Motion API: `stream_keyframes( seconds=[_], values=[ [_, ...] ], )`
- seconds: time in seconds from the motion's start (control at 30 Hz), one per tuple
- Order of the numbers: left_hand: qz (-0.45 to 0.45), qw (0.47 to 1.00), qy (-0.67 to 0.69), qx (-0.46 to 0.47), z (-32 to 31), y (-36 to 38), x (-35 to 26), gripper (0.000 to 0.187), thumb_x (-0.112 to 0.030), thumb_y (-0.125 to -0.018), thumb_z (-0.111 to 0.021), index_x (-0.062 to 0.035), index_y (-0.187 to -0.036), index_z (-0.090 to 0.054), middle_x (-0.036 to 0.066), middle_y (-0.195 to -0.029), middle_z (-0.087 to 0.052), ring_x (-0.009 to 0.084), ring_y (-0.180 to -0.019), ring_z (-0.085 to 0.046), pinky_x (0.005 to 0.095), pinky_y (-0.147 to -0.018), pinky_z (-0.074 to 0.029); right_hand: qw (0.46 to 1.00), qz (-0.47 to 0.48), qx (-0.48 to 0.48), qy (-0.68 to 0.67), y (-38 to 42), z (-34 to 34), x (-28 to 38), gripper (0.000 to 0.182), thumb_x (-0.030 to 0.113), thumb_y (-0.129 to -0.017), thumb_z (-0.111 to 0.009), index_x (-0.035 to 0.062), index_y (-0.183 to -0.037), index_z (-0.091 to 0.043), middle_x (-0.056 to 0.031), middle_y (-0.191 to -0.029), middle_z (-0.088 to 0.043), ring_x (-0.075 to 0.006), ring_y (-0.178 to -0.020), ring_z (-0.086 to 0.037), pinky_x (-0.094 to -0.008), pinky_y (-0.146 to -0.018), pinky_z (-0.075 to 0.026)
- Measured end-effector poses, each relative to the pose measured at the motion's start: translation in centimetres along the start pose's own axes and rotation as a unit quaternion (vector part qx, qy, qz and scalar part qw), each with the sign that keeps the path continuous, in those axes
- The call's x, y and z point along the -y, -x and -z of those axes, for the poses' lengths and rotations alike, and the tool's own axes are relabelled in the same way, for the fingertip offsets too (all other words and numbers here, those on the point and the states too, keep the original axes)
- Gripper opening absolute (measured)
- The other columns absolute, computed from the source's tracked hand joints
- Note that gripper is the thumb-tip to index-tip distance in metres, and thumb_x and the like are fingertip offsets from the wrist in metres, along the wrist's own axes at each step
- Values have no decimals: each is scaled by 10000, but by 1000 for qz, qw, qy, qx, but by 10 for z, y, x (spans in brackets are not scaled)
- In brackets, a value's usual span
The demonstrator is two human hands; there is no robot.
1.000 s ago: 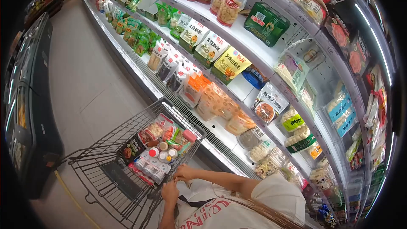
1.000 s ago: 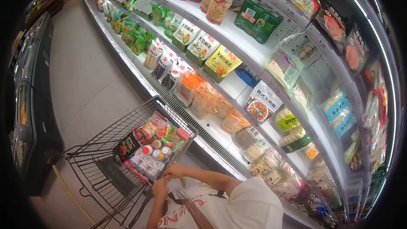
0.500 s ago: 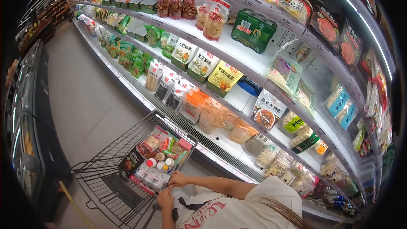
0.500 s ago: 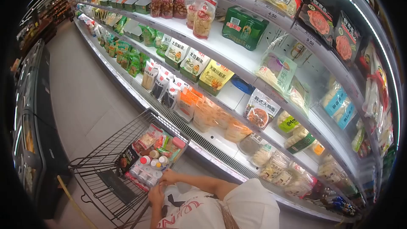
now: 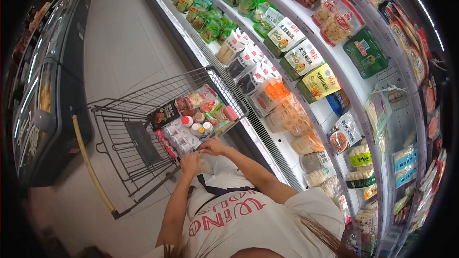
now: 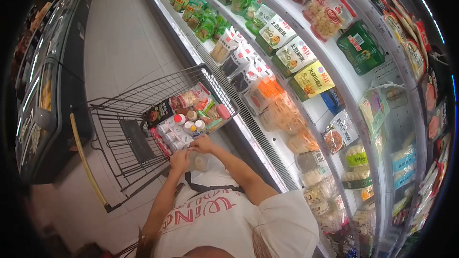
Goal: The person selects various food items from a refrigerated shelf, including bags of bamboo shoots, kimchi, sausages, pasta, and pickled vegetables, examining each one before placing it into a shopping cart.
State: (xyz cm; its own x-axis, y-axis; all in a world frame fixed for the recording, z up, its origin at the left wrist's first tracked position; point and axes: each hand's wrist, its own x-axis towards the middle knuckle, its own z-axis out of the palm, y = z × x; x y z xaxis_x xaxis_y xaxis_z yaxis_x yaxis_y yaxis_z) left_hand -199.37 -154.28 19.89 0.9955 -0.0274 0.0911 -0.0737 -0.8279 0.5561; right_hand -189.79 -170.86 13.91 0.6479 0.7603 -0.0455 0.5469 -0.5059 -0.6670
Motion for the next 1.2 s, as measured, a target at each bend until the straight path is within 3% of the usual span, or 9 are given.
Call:
stream_keyframes(
  seconds=[0.2, 0.5, 0.67, 0.8, 0.87, 0.97, 1.07, 1.13, 1.2],
  values=[
    [35, 998, 29, -32, -27, -12, 26, 220, -271, -890, -511, -100, -841, -640, 152, -732, -639, 338, -705, -611, 464, -628, -477, 998, 13, 22, 62, -30, -3, -24, 289, 498, -813, -604, 245, -912, -701, 23, -761, -648, -194, -835, -591, -395, -830, -340],
    [74, 995, 46, -47, -51, -49, 101, 245, -290, -882, -511, -91, -898, -653, 169, -762, -638, 364, -742, -614, 491, -638, -474, 988, -18, 112, 104, -107, -12, -35, 332, 482, -873, -529, 199, -961, -678, -44, -888, -662, -249, -960, -579, -467, -864, -356],
    [107, 990, 77, -56, -57, -63, 133, 235, -302, -863, -538, -108, -901, -665, 156, -769, -645, 364, -744, -618, 492, -654, -471, 980, -15, 133, 148, -140, -32, -44, 288, 430, -878, -528, 190, -947, -671, -55, -908, -654, -281, -966, -570, -445, -859, -373],
    [117, 989, 80, -41, -49, -101, 169, 227, -294, -854, -546, -102, -879, -664, 172, -771, -644, 384, -745, -615, 498, -655, -461, 978, 30, 37, 201, -184, -40, -57, 252, 398, -858, -547, 194, -940, -670, -52, -887, -648, -280, -942, -573, -438, -836, -383],
    [121, 986, 107, -38, -46, -113, 188, 222, -285, -853, -545, -100, -883, -665, 180, -765, -641, 392, -745, -613, 501, -654, -456, 979, 17, 50, 198, -202, -40, -58, 238, 380, -848, -554, 193, -932, -675, -54, -883, -652, -274, -923, -585, -437, -831, -387],
    [135, 983, 125, -13, -48, -112, 186, 222, -265, -844, -552, -79, -864, -671, 194, -763, -635, 398, -764, -610, 499, -659, -457, 979, -16, 116, 169, -209, -33, -61, 228, 345, -831, -559, 176, -922, -681, -69, -875, -663, -281, -876, -609, -447, -793, -412],
    [70, 986, 152, 24, -57, -131, 216, 229, -251, -839, -556, -58, -848, -680, 213, -794, -641, 405, -776, -616, 503, -664, -458, 975, -50, 175, 125, -233, -34, -66, 231, 311, -813, -552, 150, -913, -684, -90, -869, -671, -301, -827, -627, -451, -734, -446],
    [14, 988, 24, 151, -65, -142, 238, 258, -264, -780, -600, -29, -835, -690, 240, -850, -649, 413, -819, -626, 488, -730, -483, 970, -74, 212, 93, -235, -36, -67, 262, 280, -807, -536, 87, -916, -676, -133, -867, -671, -328, -808, -636, -440, -693, -479],
    [-38, 964, -81, 251, -56, -186, 230, 279, -277, -751, -619, -23, -837, -695, 247, -864, -651, 405, -849, -630, 473, -776, -489, 966, -21, 244, 85, -253, -21, -72, 283, 263, -817, -535, 21, -885, -664, -177, -854, -661, -337, -808, -632, -434, -715, -478]
  ],
)
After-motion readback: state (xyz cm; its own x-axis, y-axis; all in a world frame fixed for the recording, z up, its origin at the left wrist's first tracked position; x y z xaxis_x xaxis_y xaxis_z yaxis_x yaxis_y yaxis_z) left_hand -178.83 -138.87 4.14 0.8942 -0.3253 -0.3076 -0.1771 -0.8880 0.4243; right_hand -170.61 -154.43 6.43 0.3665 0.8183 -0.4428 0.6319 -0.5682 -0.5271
